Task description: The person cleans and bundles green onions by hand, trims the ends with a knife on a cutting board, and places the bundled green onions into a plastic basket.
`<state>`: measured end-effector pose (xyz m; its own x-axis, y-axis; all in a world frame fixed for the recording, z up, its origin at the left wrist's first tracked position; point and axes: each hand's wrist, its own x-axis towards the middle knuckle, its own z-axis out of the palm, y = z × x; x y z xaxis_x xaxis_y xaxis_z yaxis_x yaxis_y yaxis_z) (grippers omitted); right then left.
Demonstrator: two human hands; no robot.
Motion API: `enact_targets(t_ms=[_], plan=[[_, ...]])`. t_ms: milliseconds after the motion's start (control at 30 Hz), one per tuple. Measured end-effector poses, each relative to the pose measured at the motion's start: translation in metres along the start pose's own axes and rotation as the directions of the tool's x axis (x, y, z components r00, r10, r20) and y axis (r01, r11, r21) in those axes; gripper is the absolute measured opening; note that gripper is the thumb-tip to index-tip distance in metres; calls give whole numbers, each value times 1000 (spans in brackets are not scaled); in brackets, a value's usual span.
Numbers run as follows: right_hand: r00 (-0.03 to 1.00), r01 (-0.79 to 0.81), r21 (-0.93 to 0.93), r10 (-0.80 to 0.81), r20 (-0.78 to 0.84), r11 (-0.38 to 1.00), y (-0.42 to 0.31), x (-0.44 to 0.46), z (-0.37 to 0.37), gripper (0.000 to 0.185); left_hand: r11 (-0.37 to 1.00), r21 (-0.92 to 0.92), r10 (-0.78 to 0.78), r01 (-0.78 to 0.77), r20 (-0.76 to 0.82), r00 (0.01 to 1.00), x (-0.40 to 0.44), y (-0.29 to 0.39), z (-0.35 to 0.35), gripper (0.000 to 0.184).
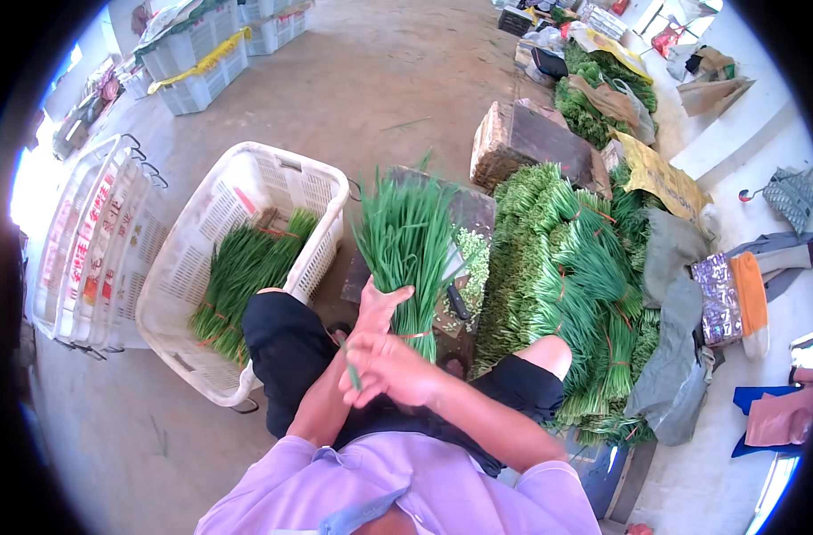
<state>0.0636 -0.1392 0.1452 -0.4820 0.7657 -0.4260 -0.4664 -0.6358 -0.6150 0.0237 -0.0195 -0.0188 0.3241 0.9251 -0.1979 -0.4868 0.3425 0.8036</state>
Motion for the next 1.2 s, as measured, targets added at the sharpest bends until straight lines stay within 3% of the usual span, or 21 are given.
enact_targets(t_ms=[67,167,233,267,333,367,433,467,533,600,667,733,767,800,833,867,933,1000,1033,1167,1200], plan=[[995,1,-90,8,101,996,-18,-15,9,20,999,43,-14,15,-15,1000,-7,18,4,58],[988,100,-268,-64,139,958,-49,-35,-35,17,999,21,-42,43,-67,997,-11,32,0,52],[999,46,-475,-41,21,879,-64,-49,-77,10,995,-69,-75,72,-53,996,-8,34,-6,50],[997,-73,-525,68,-30,848,-67,-52,-106,17,981,-158,-115,109,-31,993,-8,35,-8,47],[956,-263,-819,23,-293,510,-59,-55,-150,32,969,-211,-127,128,17,992,-2,33,-11,41],[954,-265,-819,16,-298,509,-58,-52,-155,32,952,-255,-148,167,93,985,2,31,-14,40],[854,-275,-889,-331,-401,367,-47,-40,-155,48,935,-254,-198,247,204,959,4,26,-15,41],[845,-275,-884,-343,-410,378,-40,-27,-155,48,936,-242,-205,257,219,954,5,22,-11,41],[718,93,-630,-491,-494,771,-24,7,-155,54,809,-379,-329,449,342,881,5,16,-8,46],[653,145,-642,-560,-510,753,-20,31,-150,55,816,-342,-358,467,336,871,-3,16,-1,54],[590,186,-661,-620,-518,728,-20,44,-149,57,861,-379,-235,340,298,925,-11,17,-4,58],[429,-1,-802,-724,-540,597,-8,56,-162,58,891,-364,-158,272,313,936,-14,21,-3,61],[407,50,-826,-766,-497,562,-1,65,-170,55,978,-201,-16,58,205,979,-20,24,5,58],[413,49,-822,-761,-501,568,1,64,-162,55,990,-6,143,-143,121,982,-26,25,10,55],[415,33,-856,-786,-458,517,-1,60,-149,54,975,156,153,-157,34,988,-22,19,7,52],[415,17,-887,-810,-413,461,-5,55,-136,52,976,156,151,-154,31,988,-17,15,1,52],[430,5,-880,-795,-427,475,-1,57,-151,52,996,-71,-60,55,-67,996,-7,10,-11,46],[417,261,-720,-748,-516,643,0,63,-179,50,986,-162,-48,31,-99,994,-8,12,-8,39],[459,417,-584,-716,-526,697,2,64,-184,47,975,-221,-58,33,-105,993,-9,13,-5,39],[487,421,-558,-697,-526,715,2,51,-183,45,958,-283,-82,55,-84,993,-9,10,-2,38],[480,362,-588,-686,-547,723,-1,40,-172,54,956,-286,-81,59,-64,995,-8,9,-3,38]])
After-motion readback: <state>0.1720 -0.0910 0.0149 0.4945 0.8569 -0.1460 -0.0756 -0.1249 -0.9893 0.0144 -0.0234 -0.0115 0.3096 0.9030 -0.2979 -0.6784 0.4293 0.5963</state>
